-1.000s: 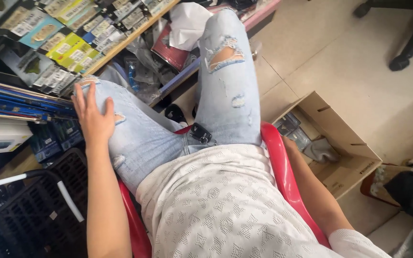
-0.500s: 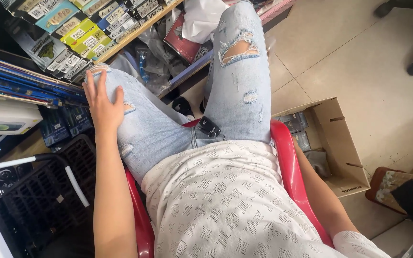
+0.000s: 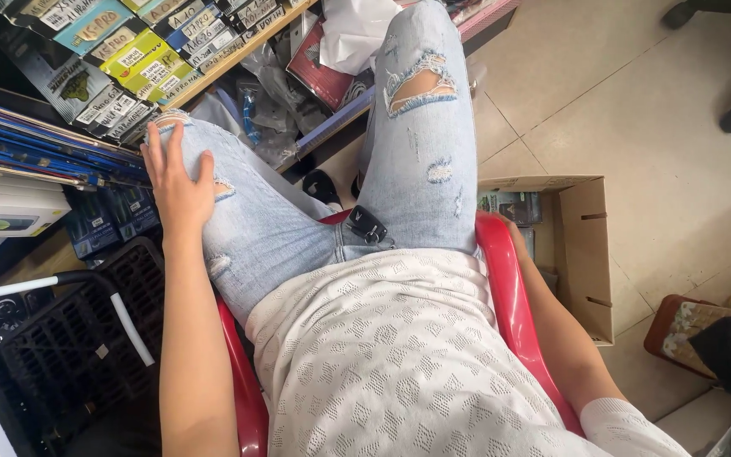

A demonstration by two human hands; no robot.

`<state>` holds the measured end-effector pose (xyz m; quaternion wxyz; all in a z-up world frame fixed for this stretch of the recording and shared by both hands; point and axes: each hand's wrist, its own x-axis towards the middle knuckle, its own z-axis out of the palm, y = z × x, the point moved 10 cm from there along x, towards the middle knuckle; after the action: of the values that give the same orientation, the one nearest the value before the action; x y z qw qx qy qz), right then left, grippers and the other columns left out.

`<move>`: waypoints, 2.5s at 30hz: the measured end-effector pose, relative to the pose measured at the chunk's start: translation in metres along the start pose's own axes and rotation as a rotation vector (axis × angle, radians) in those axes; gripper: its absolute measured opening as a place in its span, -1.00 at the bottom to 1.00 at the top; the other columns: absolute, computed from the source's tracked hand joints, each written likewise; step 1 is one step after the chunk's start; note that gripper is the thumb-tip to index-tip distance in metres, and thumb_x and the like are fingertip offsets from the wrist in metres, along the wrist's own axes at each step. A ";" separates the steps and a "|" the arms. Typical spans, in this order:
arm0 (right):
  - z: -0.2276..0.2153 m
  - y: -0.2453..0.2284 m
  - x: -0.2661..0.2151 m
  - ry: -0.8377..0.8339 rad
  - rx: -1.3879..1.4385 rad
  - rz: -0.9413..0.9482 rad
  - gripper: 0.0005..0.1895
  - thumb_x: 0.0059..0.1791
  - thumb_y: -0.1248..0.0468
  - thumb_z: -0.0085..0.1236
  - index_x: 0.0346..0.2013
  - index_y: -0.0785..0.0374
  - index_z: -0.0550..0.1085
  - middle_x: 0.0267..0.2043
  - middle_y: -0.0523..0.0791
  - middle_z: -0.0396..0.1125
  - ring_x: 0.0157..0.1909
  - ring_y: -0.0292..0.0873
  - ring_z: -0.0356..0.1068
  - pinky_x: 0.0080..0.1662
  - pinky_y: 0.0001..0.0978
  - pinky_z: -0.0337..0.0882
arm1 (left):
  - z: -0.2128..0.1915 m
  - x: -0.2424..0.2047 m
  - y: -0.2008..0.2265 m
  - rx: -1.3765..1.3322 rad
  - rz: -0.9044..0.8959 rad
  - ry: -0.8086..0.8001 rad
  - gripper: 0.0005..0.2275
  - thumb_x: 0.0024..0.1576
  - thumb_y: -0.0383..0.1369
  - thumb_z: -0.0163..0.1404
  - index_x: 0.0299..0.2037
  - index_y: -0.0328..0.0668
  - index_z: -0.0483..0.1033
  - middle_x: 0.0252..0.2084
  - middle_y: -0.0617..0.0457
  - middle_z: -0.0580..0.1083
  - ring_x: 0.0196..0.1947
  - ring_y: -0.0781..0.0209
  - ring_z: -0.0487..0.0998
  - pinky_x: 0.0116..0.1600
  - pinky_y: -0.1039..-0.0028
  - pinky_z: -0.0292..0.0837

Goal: The person sits on a stool and organizes small items on their lap. They handle a black card, white paper sheets, and a small box, placing them into a cardboard box on the floor.

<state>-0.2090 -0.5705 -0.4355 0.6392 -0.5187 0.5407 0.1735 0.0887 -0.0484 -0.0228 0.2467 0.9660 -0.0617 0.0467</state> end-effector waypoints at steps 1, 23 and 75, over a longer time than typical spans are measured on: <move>0.007 -0.008 -0.026 -0.082 0.247 -0.046 -0.40 -0.03 -0.14 0.13 0.32 -0.32 0.31 0.33 -0.16 0.27 0.26 -0.14 0.36 0.21 -0.32 0.38 | 0.001 0.001 -0.001 -0.003 0.007 0.002 -0.50 0.37 -0.24 -0.07 0.51 -0.06 0.17 0.54 -0.16 -0.15 0.46 -0.50 -0.22 0.38 -0.37 0.08; -0.059 -0.010 0.109 -0.016 0.834 0.027 -0.15 0.14 -0.04 0.01 0.44 0.25 -0.26 0.30 0.05 -0.15 0.30 -0.02 0.16 0.24 -0.04 0.44 | 0.002 -0.001 0.001 -0.011 0.012 -0.021 -0.51 0.39 -0.28 -0.07 0.52 -0.07 0.14 0.54 -0.19 -0.19 0.46 -0.53 -0.25 0.40 -0.42 -0.04; 0.253 -0.267 -0.283 -0.557 0.382 -0.765 -0.55 0.10 0.16 0.21 0.26 -0.04 0.32 0.04 -0.13 0.38 -0.01 -0.17 0.54 0.10 -0.25 0.58 | 0.088 -0.034 0.068 -1.220 -0.300 -0.094 -0.52 0.10 0.00 0.24 0.02 -0.23 0.53 -0.14 -0.15 0.48 -0.16 0.08 0.59 -0.05 0.30 0.64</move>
<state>0.0287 -0.3661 -0.0928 0.8602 -0.4875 0.1431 -0.0432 0.0512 -0.1464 -0.0715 0.7542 0.6507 0.0481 -0.0743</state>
